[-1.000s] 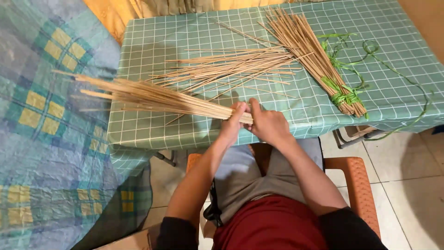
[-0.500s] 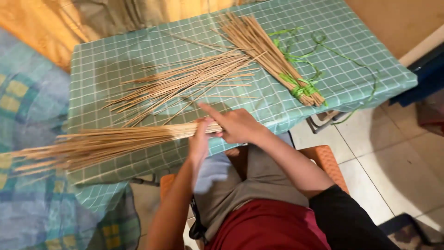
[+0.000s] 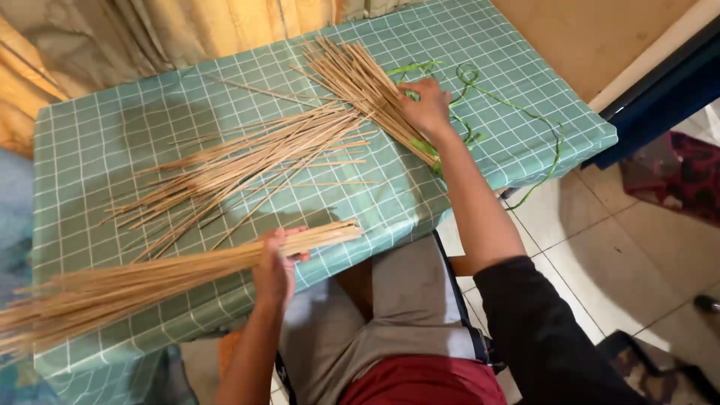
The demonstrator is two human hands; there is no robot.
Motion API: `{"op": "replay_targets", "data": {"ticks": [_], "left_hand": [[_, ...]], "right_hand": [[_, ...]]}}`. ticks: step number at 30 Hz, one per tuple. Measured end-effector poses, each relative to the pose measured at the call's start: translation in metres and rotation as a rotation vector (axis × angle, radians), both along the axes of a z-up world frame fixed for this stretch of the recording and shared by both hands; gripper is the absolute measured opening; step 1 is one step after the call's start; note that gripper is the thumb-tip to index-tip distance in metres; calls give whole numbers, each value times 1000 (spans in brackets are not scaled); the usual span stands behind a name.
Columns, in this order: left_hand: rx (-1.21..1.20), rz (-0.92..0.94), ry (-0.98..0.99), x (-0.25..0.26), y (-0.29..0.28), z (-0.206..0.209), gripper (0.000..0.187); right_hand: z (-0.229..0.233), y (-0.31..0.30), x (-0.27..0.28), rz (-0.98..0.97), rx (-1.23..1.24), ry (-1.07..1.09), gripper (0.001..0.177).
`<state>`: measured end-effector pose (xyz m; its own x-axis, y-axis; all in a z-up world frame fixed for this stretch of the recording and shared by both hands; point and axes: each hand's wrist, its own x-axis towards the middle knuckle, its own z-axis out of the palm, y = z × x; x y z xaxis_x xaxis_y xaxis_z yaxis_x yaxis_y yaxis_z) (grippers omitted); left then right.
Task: Gathering and aligning thin wooden sticks into a bundle on a table.
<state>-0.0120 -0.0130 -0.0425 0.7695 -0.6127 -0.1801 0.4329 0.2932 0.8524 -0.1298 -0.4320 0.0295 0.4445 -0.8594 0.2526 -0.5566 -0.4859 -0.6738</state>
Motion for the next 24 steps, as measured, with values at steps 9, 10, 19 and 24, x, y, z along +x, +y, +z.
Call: {"op": "replay_targets", "data": {"ticks": [9, 10, 19, 24], "left_hand": [[30, -11, -34, 8, 5, -10, 35], [29, -5, -36, 6, 5, -2, 35], [54, 12, 14, -10, -1, 42, 27], [-40, -60, 8, -5, 4, 46, 32]], "right_hand": [[-43, -46, 27, -29, -31, 94, 51], [-30, -39, 31, -23, -33, 92, 51], [123, 77, 24, 448, -392, -568, 43], [199, 183, -7, 834, -230, -247, 36]]}}
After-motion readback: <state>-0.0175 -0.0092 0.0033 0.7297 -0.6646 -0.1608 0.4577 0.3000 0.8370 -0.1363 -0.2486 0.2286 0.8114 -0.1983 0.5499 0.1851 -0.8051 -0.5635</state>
